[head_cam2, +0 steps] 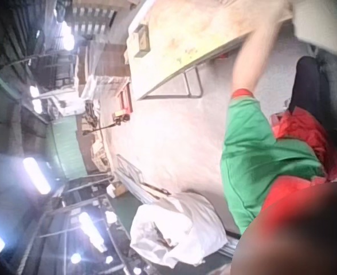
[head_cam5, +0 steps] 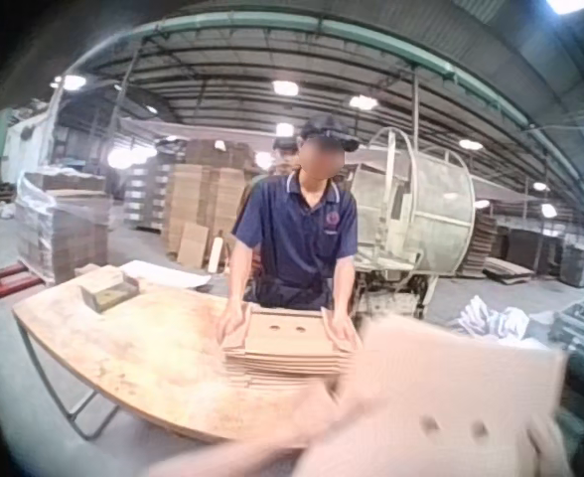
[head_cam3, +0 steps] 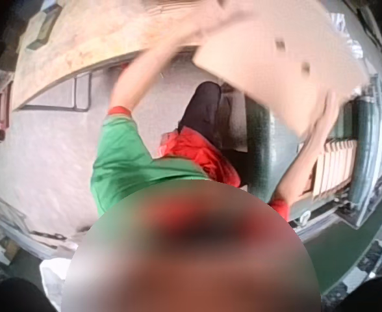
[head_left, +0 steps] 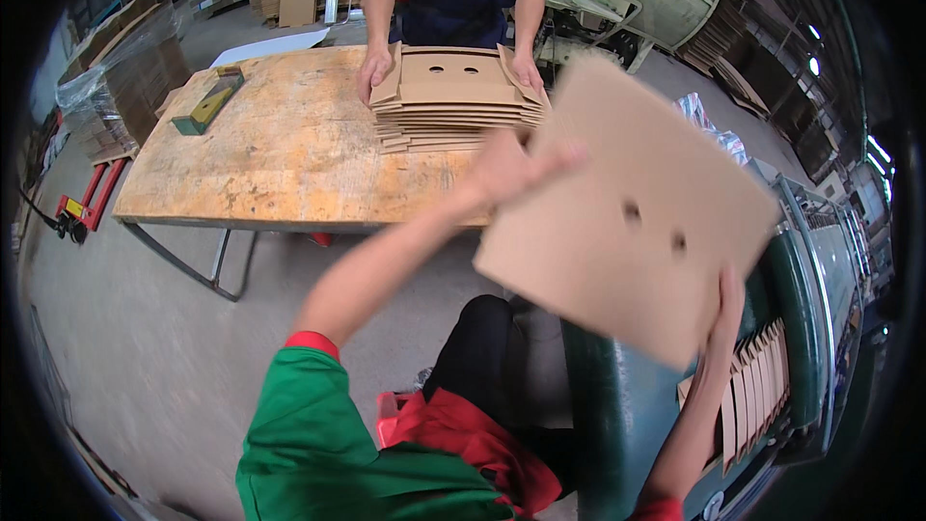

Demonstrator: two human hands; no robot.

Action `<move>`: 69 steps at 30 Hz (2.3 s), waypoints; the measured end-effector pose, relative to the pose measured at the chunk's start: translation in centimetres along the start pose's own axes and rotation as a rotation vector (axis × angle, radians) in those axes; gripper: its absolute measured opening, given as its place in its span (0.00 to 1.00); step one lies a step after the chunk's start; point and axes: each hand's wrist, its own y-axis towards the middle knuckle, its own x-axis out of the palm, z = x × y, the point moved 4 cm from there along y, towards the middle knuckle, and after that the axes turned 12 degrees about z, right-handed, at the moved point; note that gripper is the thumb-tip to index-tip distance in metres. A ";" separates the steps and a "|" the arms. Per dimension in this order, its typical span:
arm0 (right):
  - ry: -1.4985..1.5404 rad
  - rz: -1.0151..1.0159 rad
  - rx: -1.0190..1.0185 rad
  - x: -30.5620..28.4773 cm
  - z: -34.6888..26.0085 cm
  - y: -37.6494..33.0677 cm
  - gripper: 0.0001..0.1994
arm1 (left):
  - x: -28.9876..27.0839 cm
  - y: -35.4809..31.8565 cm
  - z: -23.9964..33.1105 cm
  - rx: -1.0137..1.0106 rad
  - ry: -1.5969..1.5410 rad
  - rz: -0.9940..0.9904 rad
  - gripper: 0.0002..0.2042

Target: The person collects flat wooden parts from a green conveyor belt and stacks them on a wooden table. The person repeatedly picks up batches of parts, aligns them, and places them on the table while another worker is visible nearby.

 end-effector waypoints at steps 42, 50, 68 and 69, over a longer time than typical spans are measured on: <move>-0.988 0.040 -0.822 45.7 -0.1 16.6 0.26 | -19.9 21.4 3.3 0.632 0.972 -0.086 0.27; -0.649 0.117 -1.056 9.4 2.2 -5.3 0.28 | -7.8 13.9 -2.2 0.625 1.166 -0.069 0.31; -2.039 0.473 -0.327 -25.9 4.0 -24.5 0.28 | 46.5 -31.0 4.1 1.284 0.262 -0.838 0.33; -2.110 0.532 -0.316 -27.6 3.8 -22.6 0.28 | 49.3 -30.2 4.0 1.319 0.230 -0.729 0.32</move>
